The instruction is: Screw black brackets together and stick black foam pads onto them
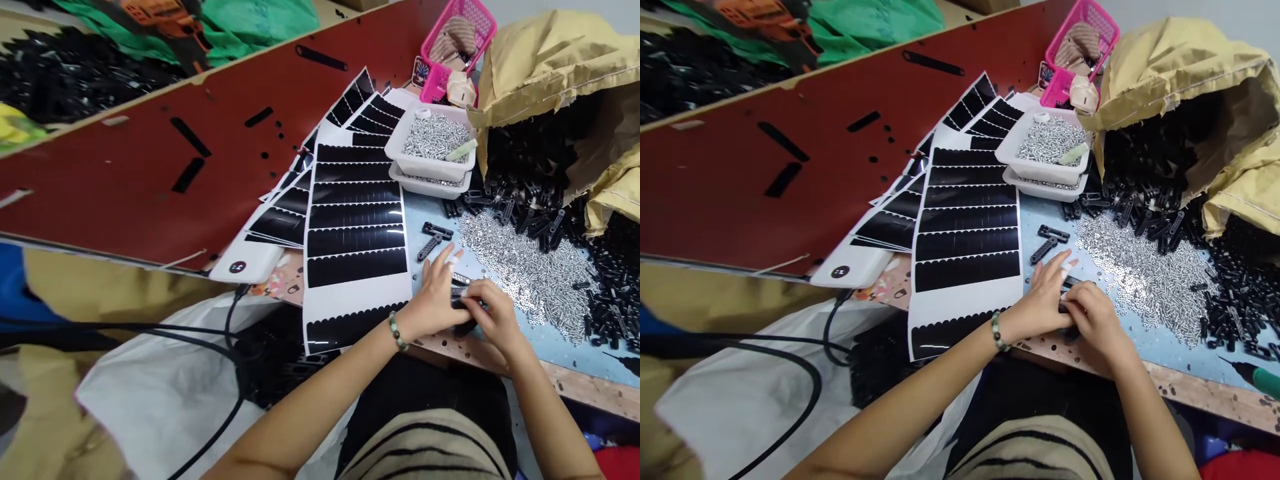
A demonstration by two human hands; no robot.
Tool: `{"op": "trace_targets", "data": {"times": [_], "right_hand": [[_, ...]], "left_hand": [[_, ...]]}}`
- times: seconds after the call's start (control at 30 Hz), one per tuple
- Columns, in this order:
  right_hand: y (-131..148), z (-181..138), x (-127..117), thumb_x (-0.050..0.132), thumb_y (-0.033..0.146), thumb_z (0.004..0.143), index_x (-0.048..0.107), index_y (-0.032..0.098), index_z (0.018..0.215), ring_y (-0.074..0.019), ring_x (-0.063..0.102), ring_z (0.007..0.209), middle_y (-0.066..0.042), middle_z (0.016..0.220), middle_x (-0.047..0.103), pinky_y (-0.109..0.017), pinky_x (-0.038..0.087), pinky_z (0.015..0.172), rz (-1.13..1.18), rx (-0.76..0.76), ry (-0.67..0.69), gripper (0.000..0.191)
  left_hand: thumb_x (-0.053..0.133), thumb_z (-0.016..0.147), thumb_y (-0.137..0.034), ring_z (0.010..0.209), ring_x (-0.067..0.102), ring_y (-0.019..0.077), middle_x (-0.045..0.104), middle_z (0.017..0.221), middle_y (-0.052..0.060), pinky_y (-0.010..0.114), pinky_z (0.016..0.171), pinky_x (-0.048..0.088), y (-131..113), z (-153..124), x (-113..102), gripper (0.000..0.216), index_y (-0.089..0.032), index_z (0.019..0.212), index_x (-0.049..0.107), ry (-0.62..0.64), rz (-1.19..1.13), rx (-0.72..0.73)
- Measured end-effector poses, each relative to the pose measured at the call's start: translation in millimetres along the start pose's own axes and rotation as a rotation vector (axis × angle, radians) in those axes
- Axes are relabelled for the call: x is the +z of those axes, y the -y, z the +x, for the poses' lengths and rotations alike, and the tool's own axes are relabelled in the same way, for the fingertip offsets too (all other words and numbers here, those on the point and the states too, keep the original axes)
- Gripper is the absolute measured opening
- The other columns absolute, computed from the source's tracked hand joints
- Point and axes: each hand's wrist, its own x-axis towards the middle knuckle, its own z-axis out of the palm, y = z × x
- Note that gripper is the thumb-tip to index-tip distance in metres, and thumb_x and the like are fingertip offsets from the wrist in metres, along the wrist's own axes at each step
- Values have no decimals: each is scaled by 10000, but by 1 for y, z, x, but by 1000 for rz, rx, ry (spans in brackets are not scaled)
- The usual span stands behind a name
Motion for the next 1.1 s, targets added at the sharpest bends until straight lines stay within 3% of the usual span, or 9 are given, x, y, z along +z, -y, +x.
{"op": "trace_targets", "data": {"times": [0.07, 0.13, 0.2, 0.3, 0.4, 0.5, 0.83, 1.1], "right_hand": [[-4, -7, -8, 537, 313, 883, 604, 219, 845, -170, 593, 748, -34, 796, 610, -313, 505, 670, 109, 149, -148, 122], [-9, -15, -17, 585, 341, 845, 601, 220, 915, -141, 565, 623, -8, 755, 587, -275, 479, 547, 248, 325, -257, 141], [-14, -25, -22, 617, 365, 815, 609, 213, 940, -116, 523, 525, 15, 693, 559, -246, 440, 463, 358, 470, -240, 197], [-15, -37, -22, 632, 389, 798, 645, 193, 829, -109, 519, 504, 16, 648, 545, -242, 439, 463, 372, 571, -129, 198], [-13, -43, -15, 609, 391, 815, 668, 190, 795, -103, 513, 508, 13, 657, 537, -244, 431, 484, 317, 580, -76, 211], [-12, -45, -12, 587, 375, 828, 682, 194, 797, -114, 514, 542, 8, 662, 536, -250, 421, 509, 220, 545, -42, 206], [-13, -41, -17, 525, 334, 853, 655, 205, 832, -154, 566, 646, -27, 751, 635, -285, 453, 626, -94, 418, 85, 184], [-9, -41, -16, 578, 389, 817, 499, 215, 800, -126, 479, 500, 54, 573, 510, -246, 369, 525, -294, 531, 51, 191]], "left_hand": [[741, 669, -416, 1410, 186, 359, 154, 1528, 200, 587, 1131, 172, -5, -9, 0, 1073, -163, 1474, 77, -97, -51, -42], [769, 636, -498, 1415, 154, 378, 131, 1535, 206, 610, 1126, 139, -7, -21, 6, 1199, -183, 1485, -17, -111, -13, -29], [781, 641, -480, 1409, 157, 400, 173, 1530, 208, 650, 1108, 82, -7, -35, 14, 1179, -196, 1490, 14, -82, 86, 2], [692, 774, -387, 1380, 259, 373, 313, 1490, 179, 626, 1112, 82, -5, -55, 23, 892, -205, 1479, 175, -123, 191, 17], [570, 876, -298, 1253, 459, 286, 530, 1354, 85, 548, 1130, 125, -4, -73, 24, 577, -270, 1415, 366, -105, 187, 141], [512, 907, -245, 1141, 547, 232, 622, 1253, 31, 517, 1122, 150, -6, -85, 23, 442, -299, 1344, 473, -25, 160, 207], [488, 897, -235, 1180, 525, 244, 602, 1278, 53, 517, 1096, 221, -17, -82, 25, 455, -279, 1350, 474, 63, 133, 116], [462, 898, -166, 1177, 521, 254, 594, 1273, 75, 514, 1066, 259, -29, -77, 29, 465, -247, 1356, 457, 78, 190, 77]]}}
